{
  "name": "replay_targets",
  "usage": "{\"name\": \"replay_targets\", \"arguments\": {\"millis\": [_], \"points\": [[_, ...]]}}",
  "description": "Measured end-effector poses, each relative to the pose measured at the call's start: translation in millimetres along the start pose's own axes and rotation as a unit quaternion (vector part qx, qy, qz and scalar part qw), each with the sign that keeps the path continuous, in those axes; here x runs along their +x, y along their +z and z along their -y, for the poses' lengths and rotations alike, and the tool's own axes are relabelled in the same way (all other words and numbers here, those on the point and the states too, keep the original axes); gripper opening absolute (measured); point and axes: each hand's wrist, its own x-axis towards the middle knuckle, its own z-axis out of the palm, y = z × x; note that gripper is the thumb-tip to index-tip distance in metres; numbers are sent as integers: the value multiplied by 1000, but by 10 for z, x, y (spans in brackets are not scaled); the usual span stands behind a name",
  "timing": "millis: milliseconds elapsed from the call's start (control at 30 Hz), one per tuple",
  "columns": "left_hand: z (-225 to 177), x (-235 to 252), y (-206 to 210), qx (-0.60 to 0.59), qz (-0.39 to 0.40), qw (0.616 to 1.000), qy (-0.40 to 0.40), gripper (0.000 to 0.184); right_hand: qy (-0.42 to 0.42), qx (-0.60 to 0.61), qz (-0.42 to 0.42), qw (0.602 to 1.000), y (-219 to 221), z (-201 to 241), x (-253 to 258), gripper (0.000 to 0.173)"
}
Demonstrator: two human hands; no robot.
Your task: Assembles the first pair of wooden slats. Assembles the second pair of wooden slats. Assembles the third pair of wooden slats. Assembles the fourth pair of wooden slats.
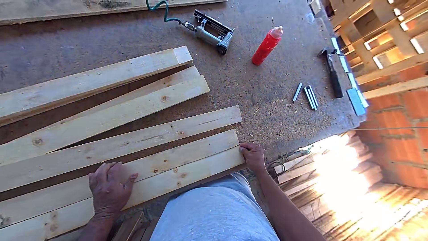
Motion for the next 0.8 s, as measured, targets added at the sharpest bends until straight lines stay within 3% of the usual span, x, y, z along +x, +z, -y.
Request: {"name": "replay_targets", "arguments": {"millis": [167, 300, 400, 467, 633, 733, 800], "points": [[-1694, 219, 431, -64, 16, 996, 63, 77, 23, -78, 97, 992, -163, 81, 193, 11], [-2605, 245, 936, -13, 25, 999, 33, 82, 12, -174, 266, 948, -389, 178, 382, 23], [-2814, 317, 1040, 31, -7, 999, -15, 84, -60, -204, 380, 900, -620, 377, 669, 28], [-2811, 327, 1054, 36, -27, 999, -25, 83, -88, -202, 404, 888, -758, 560, 896, 28], [-2840, 379, 1086, 49, -52, 997, -43, 80, -159, -202, 314, 914, -798, 1568, 1717, 30], [-2850, 348, 1069, 56, -58, 995, -54, 79, -253, -229, 246, 907, -401, 2195, 2315, 26], [-2839, 343, 1011, 51, -44, 996, -57, 76, -297, -266, 210, 893, -3, 2586, 2767, 36]]}}
